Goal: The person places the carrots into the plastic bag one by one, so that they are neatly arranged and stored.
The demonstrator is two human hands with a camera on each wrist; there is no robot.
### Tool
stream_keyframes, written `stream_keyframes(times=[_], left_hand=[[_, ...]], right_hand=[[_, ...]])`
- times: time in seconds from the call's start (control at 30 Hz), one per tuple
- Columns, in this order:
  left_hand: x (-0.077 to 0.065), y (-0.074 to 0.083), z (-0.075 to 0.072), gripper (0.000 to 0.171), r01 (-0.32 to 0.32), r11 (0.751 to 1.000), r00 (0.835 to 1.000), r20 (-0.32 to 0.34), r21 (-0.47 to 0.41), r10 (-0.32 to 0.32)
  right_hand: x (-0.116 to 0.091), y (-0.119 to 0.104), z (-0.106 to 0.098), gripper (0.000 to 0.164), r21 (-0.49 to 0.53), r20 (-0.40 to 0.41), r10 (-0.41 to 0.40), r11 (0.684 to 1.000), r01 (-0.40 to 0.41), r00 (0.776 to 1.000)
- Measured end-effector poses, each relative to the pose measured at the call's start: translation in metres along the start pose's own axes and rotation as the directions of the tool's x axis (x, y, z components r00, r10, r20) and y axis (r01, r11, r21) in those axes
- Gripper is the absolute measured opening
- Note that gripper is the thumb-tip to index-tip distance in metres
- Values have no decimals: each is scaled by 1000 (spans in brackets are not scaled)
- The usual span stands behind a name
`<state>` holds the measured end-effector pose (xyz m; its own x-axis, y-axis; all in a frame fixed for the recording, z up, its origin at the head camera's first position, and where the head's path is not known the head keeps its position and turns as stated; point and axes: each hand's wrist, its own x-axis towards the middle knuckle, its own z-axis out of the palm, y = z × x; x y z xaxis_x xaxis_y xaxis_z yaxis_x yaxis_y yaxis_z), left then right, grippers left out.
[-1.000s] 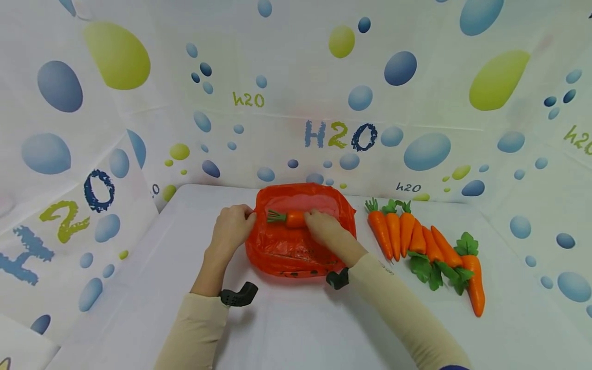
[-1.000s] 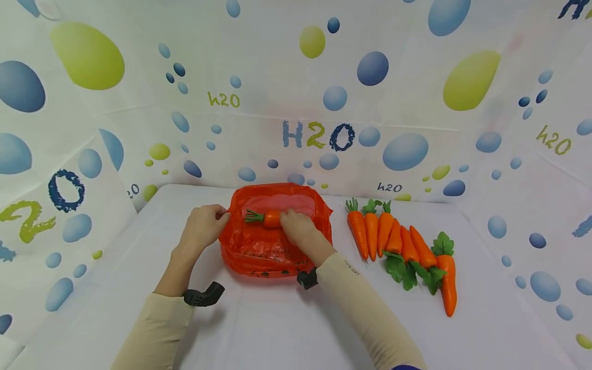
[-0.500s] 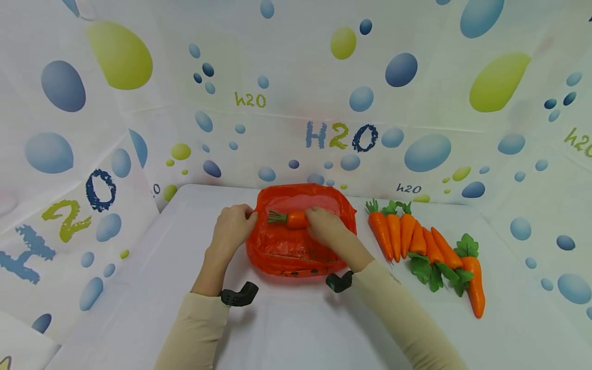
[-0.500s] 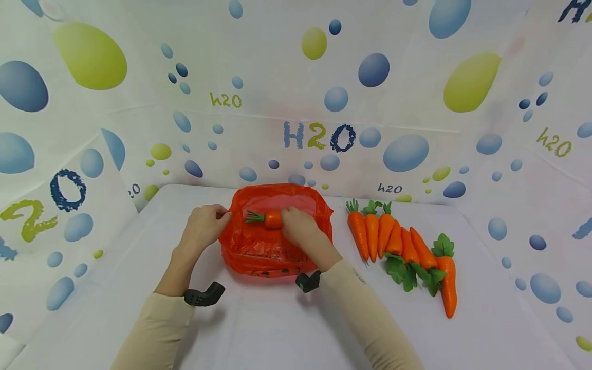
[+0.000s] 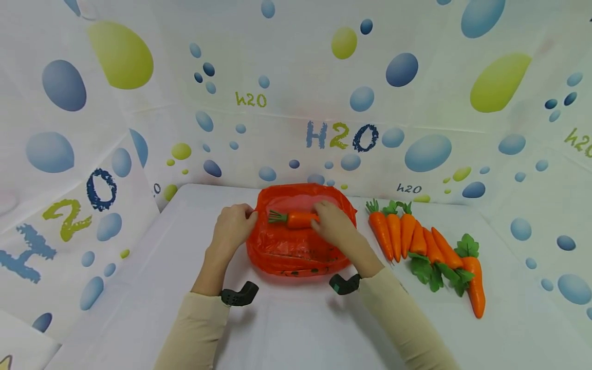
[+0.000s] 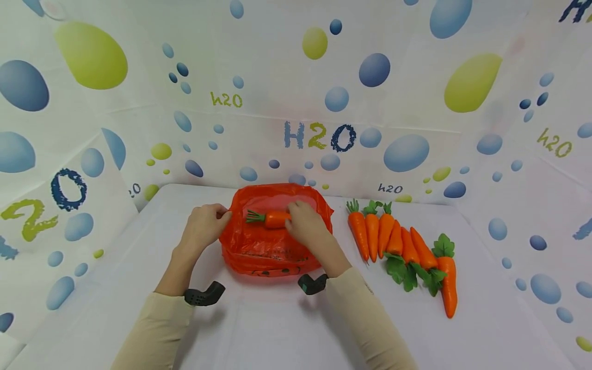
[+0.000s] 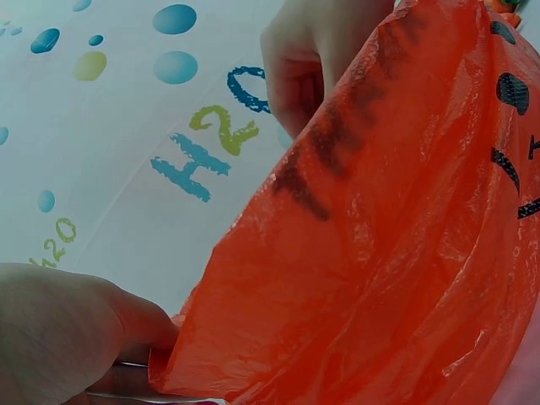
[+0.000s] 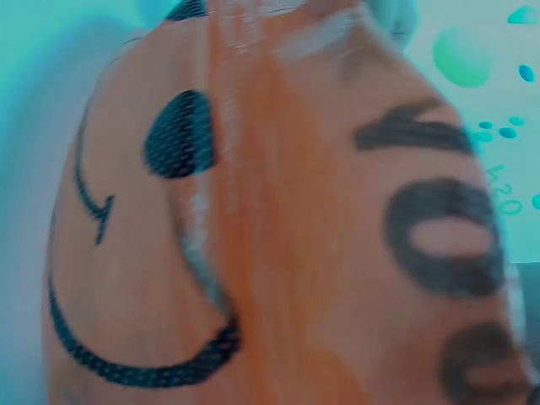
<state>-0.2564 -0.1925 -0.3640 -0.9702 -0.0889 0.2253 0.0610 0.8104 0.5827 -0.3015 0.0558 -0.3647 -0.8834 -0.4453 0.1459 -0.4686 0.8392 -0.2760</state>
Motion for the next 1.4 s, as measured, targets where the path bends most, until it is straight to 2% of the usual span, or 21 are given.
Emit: stream_keyframes(times=[0.4,0.67,0.93,1.17,1.4], left_hand=[[-1,0,0,31,12,1000,1000,0,11,-12],[-2,1,-1,28,19,1000,1000,-24,-18,-19],[-1,0,0,26,7,1000,999,-52,-15,-8],[-1,0,0,26,7,1000,999,-44,-14,-8],[0,-1,0,27,23,1000,999,-27,-12,-23]], right_hand=[[-9,6,-6,31,109,-55,41,993,-35,998],[-18,11,-10,28,92,-196,24,996,-6,980],[-25,23,-22,36,181,-240,97,982,-54,966],[-29,37,-28,39,248,-248,154,964,-91,957],[-32,54,-35,40,275,-290,208,953,-127,934]])
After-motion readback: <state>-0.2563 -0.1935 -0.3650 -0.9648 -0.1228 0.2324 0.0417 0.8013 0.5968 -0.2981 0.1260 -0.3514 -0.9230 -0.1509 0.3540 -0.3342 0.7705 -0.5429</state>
